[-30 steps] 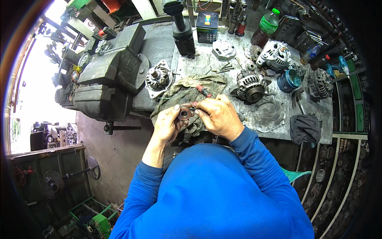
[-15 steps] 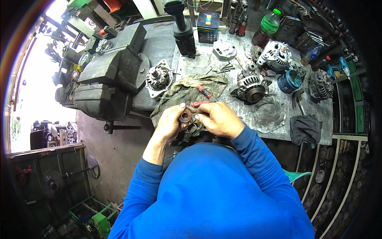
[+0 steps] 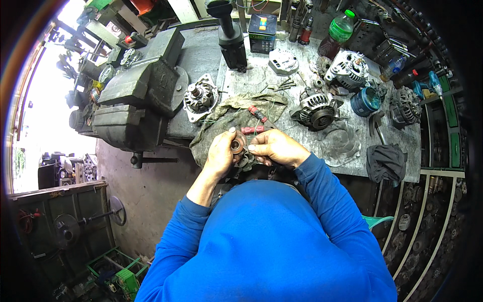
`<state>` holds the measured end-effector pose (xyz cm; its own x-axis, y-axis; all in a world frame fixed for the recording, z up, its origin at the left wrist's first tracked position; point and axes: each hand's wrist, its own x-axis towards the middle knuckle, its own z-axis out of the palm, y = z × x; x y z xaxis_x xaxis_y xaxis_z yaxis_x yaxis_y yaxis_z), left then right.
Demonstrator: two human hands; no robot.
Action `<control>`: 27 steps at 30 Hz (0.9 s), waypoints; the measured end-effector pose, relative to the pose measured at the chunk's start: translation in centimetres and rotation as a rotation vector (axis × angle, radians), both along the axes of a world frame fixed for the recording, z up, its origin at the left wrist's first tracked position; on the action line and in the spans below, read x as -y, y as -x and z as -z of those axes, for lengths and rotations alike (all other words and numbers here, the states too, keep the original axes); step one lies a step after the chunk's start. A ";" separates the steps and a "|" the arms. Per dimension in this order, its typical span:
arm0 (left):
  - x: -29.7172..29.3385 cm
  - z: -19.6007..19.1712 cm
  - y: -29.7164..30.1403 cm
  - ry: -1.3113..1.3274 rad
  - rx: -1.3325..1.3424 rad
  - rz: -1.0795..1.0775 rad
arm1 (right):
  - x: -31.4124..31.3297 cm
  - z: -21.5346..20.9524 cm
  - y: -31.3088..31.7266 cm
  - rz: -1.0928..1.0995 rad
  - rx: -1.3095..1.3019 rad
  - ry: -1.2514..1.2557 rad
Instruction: The person removes a bearing from a grinding machine, walks to a workbench, and uses a small tool to pry and clean the bearing. They repeatedly inspect the bearing, apply grease, and rotate it to check smoothness.
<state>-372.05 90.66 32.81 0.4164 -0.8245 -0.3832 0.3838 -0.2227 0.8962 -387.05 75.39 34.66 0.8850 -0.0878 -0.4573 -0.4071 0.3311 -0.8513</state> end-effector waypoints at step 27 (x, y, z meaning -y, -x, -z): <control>2.5 -0.1 2.4 0.012 -0.263 -0.153 | -1.2 -0.6 2.3 0.139 0.109 0.565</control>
<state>-374.46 88.16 32.93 0.4241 -0.7648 -0.4850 0.6316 -0.1340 0.7636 -389.32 76.59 35.26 0.8868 -0.4101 -0.2132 -0.2929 -0.1418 -0.9456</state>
